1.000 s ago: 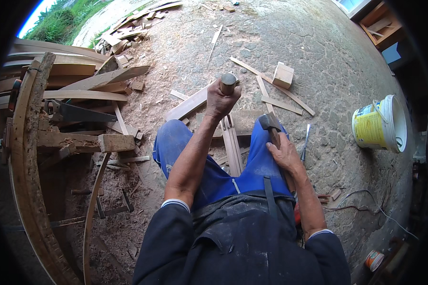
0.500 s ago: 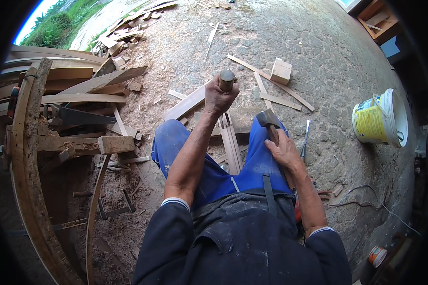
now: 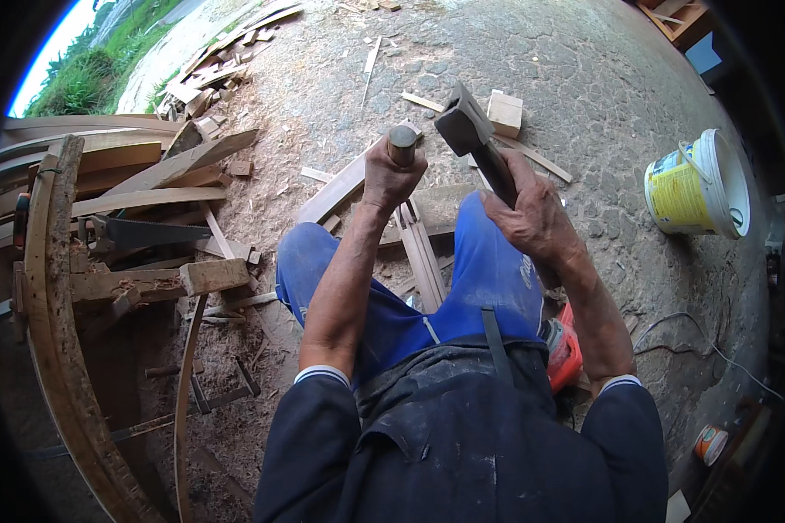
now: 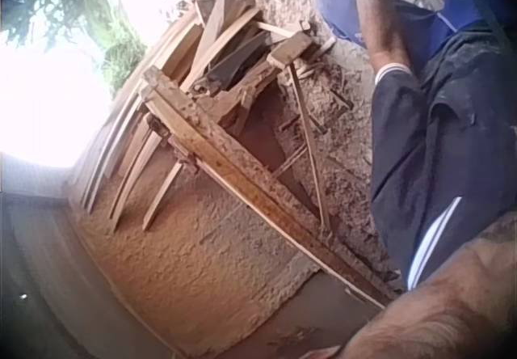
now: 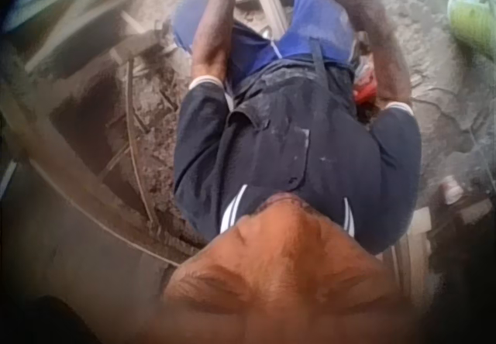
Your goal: The person sits on the ground and repeatedly strikes a metal tool with a hammer to sharpen or shape its edge. The person holds the tool in the left hand and the hammer in the right hand, striking the tool's edge against a wooden block placed between the legs.
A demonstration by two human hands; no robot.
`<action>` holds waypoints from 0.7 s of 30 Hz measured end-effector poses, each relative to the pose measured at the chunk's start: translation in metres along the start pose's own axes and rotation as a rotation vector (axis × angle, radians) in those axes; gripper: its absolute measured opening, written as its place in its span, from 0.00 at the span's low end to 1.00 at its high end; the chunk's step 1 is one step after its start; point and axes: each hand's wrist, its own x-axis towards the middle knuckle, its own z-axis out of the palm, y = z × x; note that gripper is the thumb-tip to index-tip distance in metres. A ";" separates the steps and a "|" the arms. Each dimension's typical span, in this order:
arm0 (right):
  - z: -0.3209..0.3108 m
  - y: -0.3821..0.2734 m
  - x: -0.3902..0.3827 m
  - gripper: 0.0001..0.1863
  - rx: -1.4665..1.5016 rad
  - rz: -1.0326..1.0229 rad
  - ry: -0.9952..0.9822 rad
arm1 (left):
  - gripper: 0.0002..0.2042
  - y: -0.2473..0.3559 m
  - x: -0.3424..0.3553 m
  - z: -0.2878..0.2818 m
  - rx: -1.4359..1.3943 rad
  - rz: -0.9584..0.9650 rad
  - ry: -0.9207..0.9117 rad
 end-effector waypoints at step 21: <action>0.007 -0.072 0.066 0.25 -0.361 -0.152 -0.335 | 0.10 -0.029 -0.018 -0.002 0.052 0.071 0.063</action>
